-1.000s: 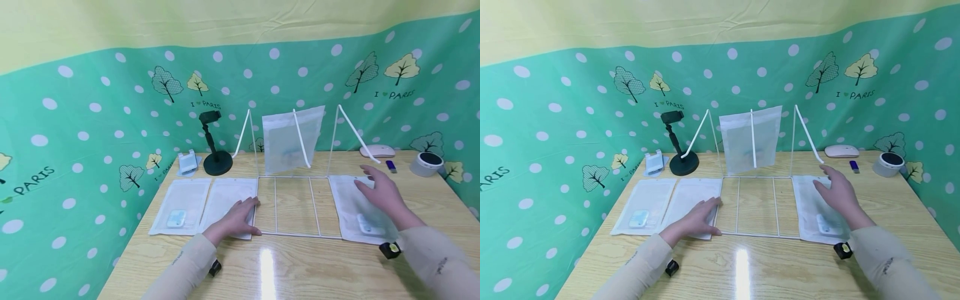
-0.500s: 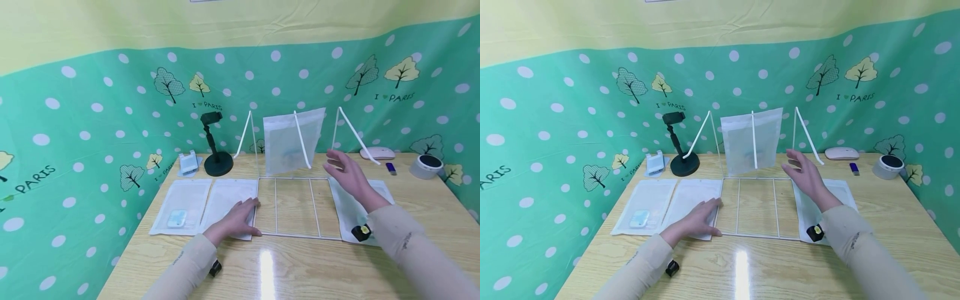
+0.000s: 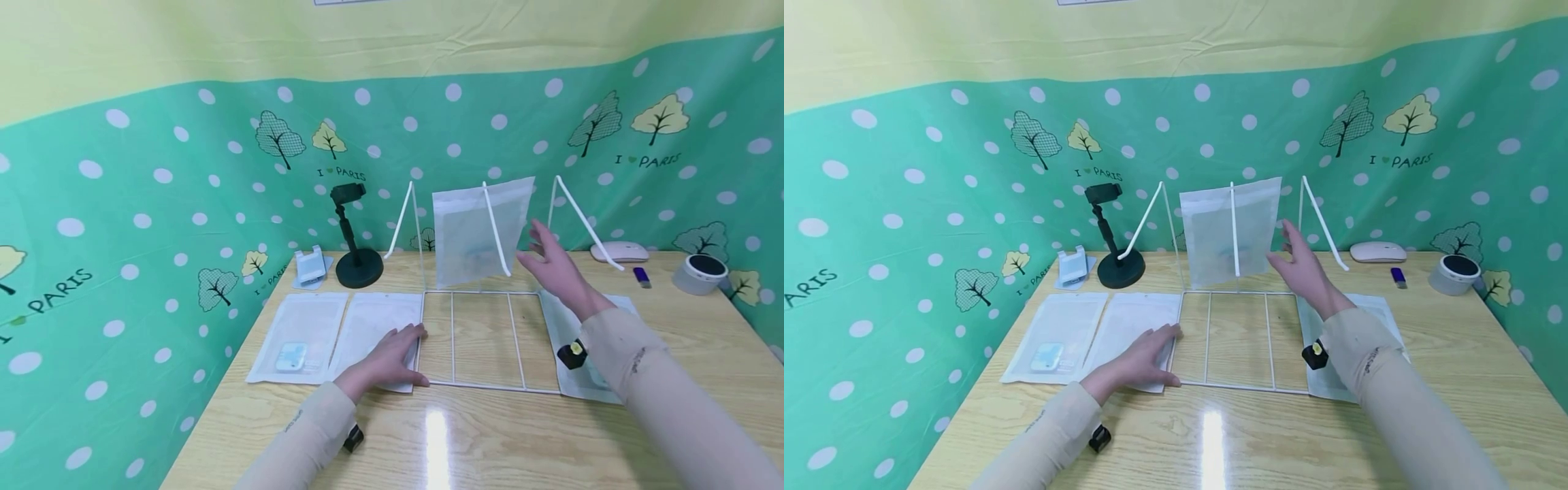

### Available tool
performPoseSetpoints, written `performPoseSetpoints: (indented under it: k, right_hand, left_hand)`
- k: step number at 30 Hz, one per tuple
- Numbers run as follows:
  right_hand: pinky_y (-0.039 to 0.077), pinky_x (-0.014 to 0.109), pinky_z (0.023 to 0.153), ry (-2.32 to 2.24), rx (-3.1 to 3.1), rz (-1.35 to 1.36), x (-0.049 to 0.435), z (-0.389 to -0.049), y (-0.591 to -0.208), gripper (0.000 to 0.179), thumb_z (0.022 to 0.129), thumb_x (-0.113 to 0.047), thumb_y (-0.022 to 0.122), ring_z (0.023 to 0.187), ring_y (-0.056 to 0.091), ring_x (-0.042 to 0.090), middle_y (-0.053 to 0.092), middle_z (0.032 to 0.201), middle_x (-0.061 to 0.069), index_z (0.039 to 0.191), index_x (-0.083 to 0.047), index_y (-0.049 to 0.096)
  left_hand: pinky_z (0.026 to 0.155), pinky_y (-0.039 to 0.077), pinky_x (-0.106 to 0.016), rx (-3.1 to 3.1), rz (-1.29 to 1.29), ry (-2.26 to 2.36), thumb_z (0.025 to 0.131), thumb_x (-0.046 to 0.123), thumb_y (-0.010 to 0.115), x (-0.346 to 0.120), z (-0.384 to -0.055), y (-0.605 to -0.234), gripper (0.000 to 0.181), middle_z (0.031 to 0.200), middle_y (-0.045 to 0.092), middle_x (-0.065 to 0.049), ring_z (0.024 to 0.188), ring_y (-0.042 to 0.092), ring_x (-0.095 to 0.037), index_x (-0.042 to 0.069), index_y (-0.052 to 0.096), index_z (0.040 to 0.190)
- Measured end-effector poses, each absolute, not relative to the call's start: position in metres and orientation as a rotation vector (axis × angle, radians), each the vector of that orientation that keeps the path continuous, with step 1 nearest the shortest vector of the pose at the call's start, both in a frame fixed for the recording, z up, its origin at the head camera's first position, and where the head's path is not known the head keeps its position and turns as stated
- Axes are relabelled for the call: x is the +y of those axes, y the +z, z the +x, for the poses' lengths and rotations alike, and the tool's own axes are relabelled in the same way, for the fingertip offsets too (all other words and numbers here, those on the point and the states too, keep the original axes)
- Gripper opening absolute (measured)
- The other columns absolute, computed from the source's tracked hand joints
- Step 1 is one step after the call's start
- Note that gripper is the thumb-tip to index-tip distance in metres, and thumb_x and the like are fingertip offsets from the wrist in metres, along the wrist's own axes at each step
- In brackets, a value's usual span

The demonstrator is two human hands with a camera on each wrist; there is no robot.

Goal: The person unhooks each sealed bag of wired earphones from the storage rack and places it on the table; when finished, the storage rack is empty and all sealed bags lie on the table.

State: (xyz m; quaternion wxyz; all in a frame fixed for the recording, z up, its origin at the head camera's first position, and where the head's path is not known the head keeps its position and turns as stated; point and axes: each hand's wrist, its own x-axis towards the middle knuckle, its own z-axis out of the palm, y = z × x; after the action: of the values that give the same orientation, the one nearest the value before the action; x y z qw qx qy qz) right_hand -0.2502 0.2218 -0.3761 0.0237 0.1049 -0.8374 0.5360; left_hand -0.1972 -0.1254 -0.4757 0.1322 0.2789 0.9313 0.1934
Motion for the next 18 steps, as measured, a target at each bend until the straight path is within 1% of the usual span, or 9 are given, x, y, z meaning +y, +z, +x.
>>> performPoseSetpoints:
  k: [2, 7, 12, 15, 18]
  right_hand:
    - [0.027, 0.061, 0.111, 1.667, -2.609, 0.317, 0.2204, -0.2526, -0.3749, 0.081, 0.102, -0.025, 0.051, 0.142, 0.020, 0.046, 0.007, 0.160, 0.024, 0.157, -0.017, -0.008]
    - [0.031, 0.063, 0.107, 1.653, -2.621, 0.330, 0.2171, -0.2567, -0.3739, 0.079, 0.103, -0.021, 0.049, 0.136, 0.030, 0.050, 0.017, 0.155, 0.031, 0.156, -0.015, -0.009]
    - [0.033, 0.063, 0.106, 1.628, -2.614, 0.322, 0.2145, -0.2583, -0.3754, 0.078, 0.103, -0.019, 0.048, 0.133, 0.033, 0.051, 0.025, 0.150, 0.034, 0.156, -0.013, -0.009]
    - [0.034, 0.061, 0.106, 1.618, -2.606, 0.293, 0.2133, -0.2590, -0.3762, 0.077, 0.103, -0.019, 0.048, 0.131, 0.036, 0.050, 0.031, 0.146, 0.034, 0.156, -0.012, -0.007]
    - [0.037, 0.060, 0.104, 1.615, -2.591, 0.256, 0.2118, -0.2595, -0.3764, 0.073, 0.103, -0.018, 0.049, 0.127, 0.041, 0.049, 0.038, 0.140, 0.033, 0.157, -0.011, 0.001]
  left_hand:
    - [0.120, 0.013, -0.044, 2.701, 0.803, 0.558, 0.073, 0.049, 0.082, -0.1254, -0.1972, -0.4760, 0.094, 0.157, 0.031, -0.007, 0.146, 0.023, -0.025, 0.012, 0.038, 0.147]
    - [0.120, 0.012, -0.042, 2.698, 0.787, 0.547, 0.073, 0.050, 0.082, -0.1250, -0.1970, -0.4763, 0.094, 0.157, 0.030, -0.006, 0.146, 0.022, -0.023, 0.013, 0.037, 0.148]
    - [0.120, 0.013, -0.043, 2.705, 0.786, 0.543, 0.073, 0.051, 0.081, -0.1250, -0.1966, -0.4765, 0.095, 0.157, 0.031, -0.006, 0.146, 0.022, -0.023, 0.014, 0.037, 0.148]
    - [0.120, 0.013, -0.043, 2.706, 0.786, 0.546, 0.073, 0.051, 0.082, -0.1251, -0.1966, -0.4764, 0.095, 0.157, 0.031, -0.006, 0.146, 0.023, -0.024, 0.014, 0.038, 0.148]
    - [0.120, 0.014, -0.043, 2.707, 0.786, 0.546, 0.073, 0.051, 0.082, -0.1252, -0.1964, -0.4763, 0.095, 0.157, 0.032, -0.006, 0.146, 0.023, -0.024, 0.013, 0.038, 0.148]
